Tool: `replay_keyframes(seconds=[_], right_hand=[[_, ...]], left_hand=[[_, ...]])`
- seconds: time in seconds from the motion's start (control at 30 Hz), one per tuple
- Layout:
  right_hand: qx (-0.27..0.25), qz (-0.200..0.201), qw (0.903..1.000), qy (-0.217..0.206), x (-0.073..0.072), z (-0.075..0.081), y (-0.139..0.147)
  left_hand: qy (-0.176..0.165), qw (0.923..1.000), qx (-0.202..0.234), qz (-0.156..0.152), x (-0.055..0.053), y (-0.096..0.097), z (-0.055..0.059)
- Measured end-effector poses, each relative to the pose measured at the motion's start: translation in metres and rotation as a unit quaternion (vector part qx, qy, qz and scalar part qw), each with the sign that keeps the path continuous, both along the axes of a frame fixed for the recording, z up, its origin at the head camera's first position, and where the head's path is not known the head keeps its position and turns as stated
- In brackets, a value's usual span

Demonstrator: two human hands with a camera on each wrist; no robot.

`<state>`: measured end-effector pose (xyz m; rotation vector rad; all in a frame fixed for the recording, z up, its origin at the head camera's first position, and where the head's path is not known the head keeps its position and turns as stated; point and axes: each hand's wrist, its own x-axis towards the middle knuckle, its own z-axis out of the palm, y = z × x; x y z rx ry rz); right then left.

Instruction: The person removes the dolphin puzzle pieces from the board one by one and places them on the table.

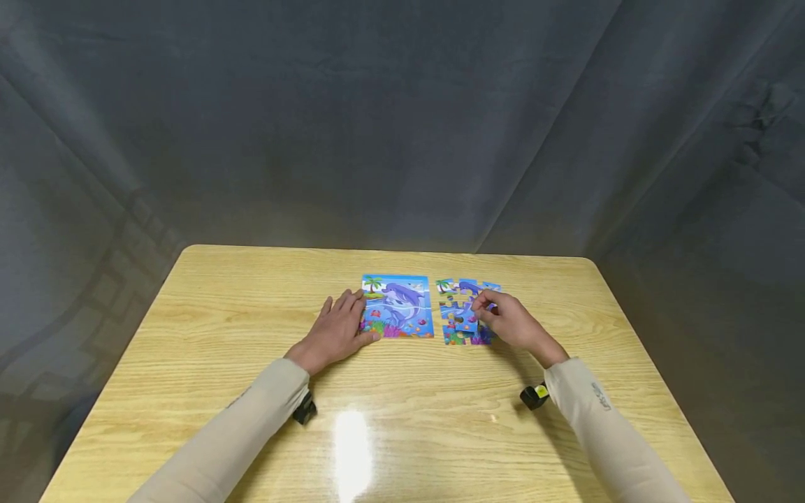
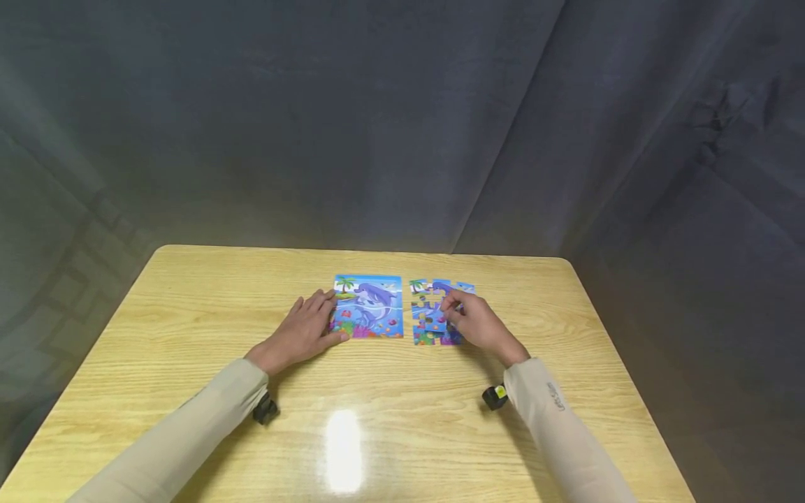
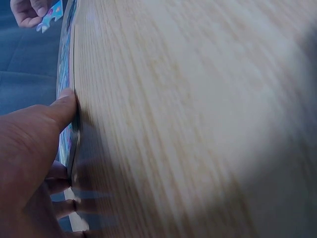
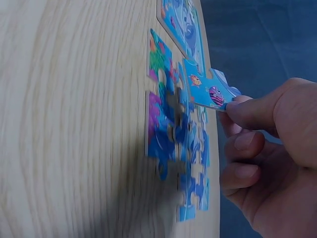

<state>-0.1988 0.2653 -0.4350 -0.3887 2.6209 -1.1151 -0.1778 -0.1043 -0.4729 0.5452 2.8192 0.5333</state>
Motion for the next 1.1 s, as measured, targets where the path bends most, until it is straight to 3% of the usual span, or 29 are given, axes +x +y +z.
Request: replay_keyframes(seconds=[0.5,0.8,1.1], right_hand=[[-0.012,-0.026,0.9994,0.019,0.005,-0.002,0.028],[0.017,-0.033,0.9988,0.032,0.012,0.001,0.045],[0.027,-0.018,0.9989,0.033,0.016,0.002,0.064]], left_hand=[[0.001,1.0,-0.004,0.0,0.001,0.0,0.002],[0.0,1.0,-0.003,0.0,0.003,-0.001,0.002],[0.006,1.0,-0.006,-0.001,0.003,-0.001,0.003]])
